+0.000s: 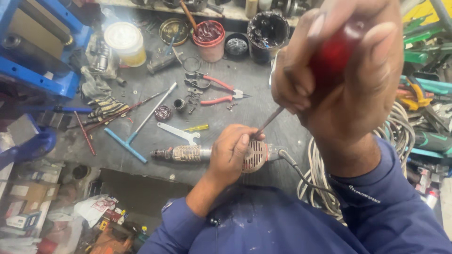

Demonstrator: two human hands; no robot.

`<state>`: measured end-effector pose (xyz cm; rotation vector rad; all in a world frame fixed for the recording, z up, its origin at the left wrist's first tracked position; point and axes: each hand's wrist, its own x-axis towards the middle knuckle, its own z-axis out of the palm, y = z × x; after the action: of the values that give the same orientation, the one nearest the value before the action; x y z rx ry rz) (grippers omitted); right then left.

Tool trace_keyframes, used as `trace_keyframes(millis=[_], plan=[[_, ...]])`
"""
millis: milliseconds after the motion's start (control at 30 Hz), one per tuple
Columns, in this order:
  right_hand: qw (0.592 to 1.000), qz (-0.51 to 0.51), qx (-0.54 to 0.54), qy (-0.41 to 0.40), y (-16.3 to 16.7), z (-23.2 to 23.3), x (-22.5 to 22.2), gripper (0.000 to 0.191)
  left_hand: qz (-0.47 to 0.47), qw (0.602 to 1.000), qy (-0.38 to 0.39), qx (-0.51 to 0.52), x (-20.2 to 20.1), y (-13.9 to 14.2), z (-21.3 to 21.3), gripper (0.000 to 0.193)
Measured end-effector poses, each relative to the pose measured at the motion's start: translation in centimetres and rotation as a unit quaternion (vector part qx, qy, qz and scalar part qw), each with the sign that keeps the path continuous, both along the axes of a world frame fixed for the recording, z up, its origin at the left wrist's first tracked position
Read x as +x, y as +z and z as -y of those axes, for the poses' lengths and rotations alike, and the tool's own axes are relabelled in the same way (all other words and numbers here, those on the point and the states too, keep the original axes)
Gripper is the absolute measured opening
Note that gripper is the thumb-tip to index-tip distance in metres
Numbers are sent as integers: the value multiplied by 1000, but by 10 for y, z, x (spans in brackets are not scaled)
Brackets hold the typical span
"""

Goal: The person cleans a power tool at a workbench. They brush dust off the tool body, use a wrench and screwdriver to loosen and remove parts of its housing, then wipe the tool and its removed cover with a cloth.

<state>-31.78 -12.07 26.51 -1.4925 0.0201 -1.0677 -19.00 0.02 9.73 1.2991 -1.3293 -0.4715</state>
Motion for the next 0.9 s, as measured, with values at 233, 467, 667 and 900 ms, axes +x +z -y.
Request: trace_keyframes(millis=[233,467,667,900], plan=[[995,-21,-93,-23,20,-29,1,42,3,1000,-7,3,2,3,2,30],[999,0,-13,-38,22,-45,1,38,-113,986,-10,123,2,0,4,45],[998,47,50,13,-2,-17,4,38,-84,995,-34,31,9,-7,13,45],[997,61,23,31,-26,0,7,39,-28,999,4,45,15,-12,18,40]])
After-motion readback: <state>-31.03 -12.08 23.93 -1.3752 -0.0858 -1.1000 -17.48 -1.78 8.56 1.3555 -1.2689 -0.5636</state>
